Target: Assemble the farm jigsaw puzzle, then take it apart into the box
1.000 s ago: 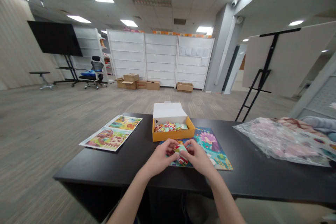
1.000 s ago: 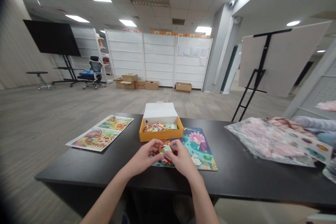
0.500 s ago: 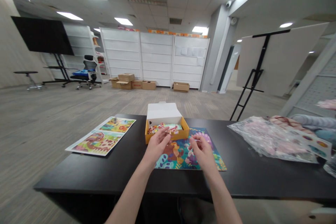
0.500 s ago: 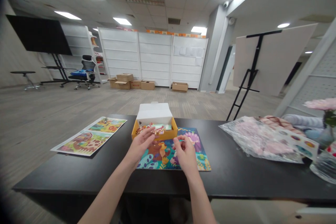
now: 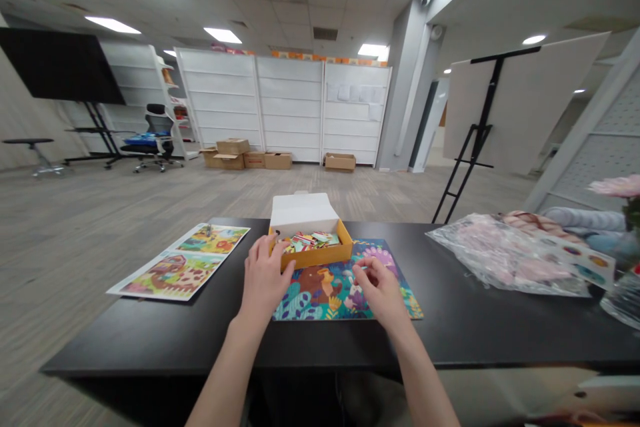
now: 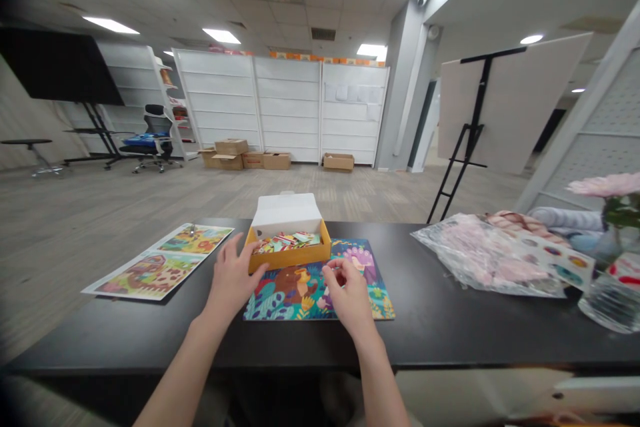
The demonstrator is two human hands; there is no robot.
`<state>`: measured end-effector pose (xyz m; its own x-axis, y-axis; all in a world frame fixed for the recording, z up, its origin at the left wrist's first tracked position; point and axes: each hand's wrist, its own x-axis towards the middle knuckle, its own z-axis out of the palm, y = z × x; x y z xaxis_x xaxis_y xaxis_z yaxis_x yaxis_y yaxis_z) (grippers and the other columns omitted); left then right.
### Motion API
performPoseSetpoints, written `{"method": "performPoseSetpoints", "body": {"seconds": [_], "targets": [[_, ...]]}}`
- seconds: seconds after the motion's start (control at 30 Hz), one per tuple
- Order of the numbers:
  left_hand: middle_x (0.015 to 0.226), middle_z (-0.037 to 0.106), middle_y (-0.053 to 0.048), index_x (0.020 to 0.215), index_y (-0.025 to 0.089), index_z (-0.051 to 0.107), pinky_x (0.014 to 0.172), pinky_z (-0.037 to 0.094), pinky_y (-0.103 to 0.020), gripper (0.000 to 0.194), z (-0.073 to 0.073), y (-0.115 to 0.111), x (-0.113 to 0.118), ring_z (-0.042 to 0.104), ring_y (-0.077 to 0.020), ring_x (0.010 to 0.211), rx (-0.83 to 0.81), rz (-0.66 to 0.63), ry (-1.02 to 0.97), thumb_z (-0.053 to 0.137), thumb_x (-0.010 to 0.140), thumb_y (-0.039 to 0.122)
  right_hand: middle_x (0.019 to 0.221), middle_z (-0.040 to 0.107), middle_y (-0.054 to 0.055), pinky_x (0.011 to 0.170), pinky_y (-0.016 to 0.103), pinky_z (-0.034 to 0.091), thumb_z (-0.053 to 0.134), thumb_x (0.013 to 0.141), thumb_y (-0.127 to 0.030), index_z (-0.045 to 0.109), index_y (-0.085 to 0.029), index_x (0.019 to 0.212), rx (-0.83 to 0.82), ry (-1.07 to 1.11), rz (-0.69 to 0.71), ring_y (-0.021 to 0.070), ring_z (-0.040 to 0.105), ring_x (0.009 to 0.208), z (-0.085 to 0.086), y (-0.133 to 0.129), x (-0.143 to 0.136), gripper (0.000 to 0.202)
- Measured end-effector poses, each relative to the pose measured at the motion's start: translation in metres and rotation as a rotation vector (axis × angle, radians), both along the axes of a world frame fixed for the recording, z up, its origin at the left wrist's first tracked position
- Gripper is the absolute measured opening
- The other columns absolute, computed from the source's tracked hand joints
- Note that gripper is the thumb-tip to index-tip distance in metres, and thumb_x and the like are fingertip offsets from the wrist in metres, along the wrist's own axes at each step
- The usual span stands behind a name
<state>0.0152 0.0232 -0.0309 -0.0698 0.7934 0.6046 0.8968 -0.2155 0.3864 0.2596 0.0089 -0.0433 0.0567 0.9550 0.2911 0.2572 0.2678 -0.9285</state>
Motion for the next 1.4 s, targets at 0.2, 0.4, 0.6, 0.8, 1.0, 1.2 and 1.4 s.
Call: {"method": "performPoseSetpoints", "body": {"seconds": [0.2, 0.4, 0.6, 0.8, 1.0, 1.2, 1.4], "targets": [[0.139, 0.052, -0.015, 0.116, 0.018, 0.059, 0.089, 0.055, -0.040, 0.028, -0.018, 0.010, -0.019, 0.066, -0.0292, 0.108, -0.318, 0.105, 0.069, 0.064, 0.090, 0.027, 0.063, 0.061, -0.001, 0.053, 0.027, 0.044, 0.057, 0.088, -0.048, 0.059, -0.020, 0.088, 0.002, -0.045, 0.038, 0.0161, 0.057, 0.053, 0.006, -0.006, -0.010, 0.028], [0.142, 0.054, -0.012, 0.102, 0.020, 0.060, 0.080, 0.055, -0.036, 0.012, -0.012, 0.004, -0.015, 0.069, -0.0271, 0.100, -0.251, 0.140, 0.088, 0.060, 0.093, 0.028, 0.063, 0.061, -0.002, 0.050, 0.028, 0.047, 0.057, 0.088, -0.046, 0.057, -0.021, 0.090, -0.046, -0.063, 0.070, 0.0170, 0.061, 0.051, 0.007, -0.008, -0.012, 0.025], [0.142, 0.054, -0.012, 0.097, 0.020, 0.060, 0.082, 0.055, -0.039, 0.014, -0.002, -0.008, -0.041, 0.067, -0.0301, 0.108, -0.108, 0.253, 0.039, 0.057, 0.095, 0.034, 0.066, 0.064, -0.001, 0.050, 0.029, 0.047, 0.056, 0.088, -0.047, 0.056, -0.021, 0.092, -0.055, -0.110, 0.087, 0.0176, 0.063, 0.051, 0.007, -0.009, -0.012, 0.026], [0.143, 0.052, -0.014, 0.099, 0.019, 0.060, 0.083, 0.053, -0.042, 0.021, 0.000, -0.022, -0.085, 0.064, -0.0328, 0.110, -0.104, 0.415, 0.075, 0.052, 0.097, 0.038, 0.070, 0.068, 0.002, 0.054, 0.030, 0.047, 0.052, 0.088, -0.044, 0.057, -0.021, 0.093, -0.043, -0.222, 0.083, 0.0179, 0.063, 0.052, 0.010, -0.010, -0.015, 0.024], [0.135, 0.057, -0.014, 0.106, 0.018, 0.060, 0.078, 0.052, -0.040, 0.029, -0.011, -0.032, -0.116, 0.065, -0.0328, 0.105, -0.205, 0.507, 0.131, 0.047, 0.098, 0.043, 0.072, 0.071, 0.003, 0.056, 0.029, 0.045, 0.051, 0.089, -0.039, 0.061, -0.022, 0.092, -0.056, -0.468, 0.049, 0.0194, 0.065, 0.059, -0.002, -0.004, -0.010, 0.021], [0.138, 0.053, -0.015, 0.111, 0.017, 0.062, 0.072, 0.052, -0.041, 0.036, -0.013, -0.037, -0.120, 0.064, -0.0331, 0.102, -0.275, 0.537, 0.152, 0.043, 0.098, 0.044, 0.072, 0.070, 0.002, 0.058, 0.028, 0.045, 0.051, 0.090, -0.038, 0.062, -0.022, 0.091, -0.062, -0.554, 0.096, 0.0188, 0.064, 0.062, -0.013, 0.000, -0.007, 0.019], [0.139, 0.049, -0.017, 0.111, 0.016, 0.066, 0.078, 0.053, -0.042, 0.039, -0.016, -0.036, -0.121, 0.063, -0.0338, 0.106, -0.323, 0.544, 0.161, 0.046, 0.094, 0.045, 0.075, 0.070, 0.003, 0.063, 0.027, 0.045, 0.053, 0.090, -0.034, 0.065, -0.021, 0.089, -0.059, -0.576, 0.125, 0.0186, 0.065, 0.068, -0.009, -0.002, -0.006, 0.017]]}}
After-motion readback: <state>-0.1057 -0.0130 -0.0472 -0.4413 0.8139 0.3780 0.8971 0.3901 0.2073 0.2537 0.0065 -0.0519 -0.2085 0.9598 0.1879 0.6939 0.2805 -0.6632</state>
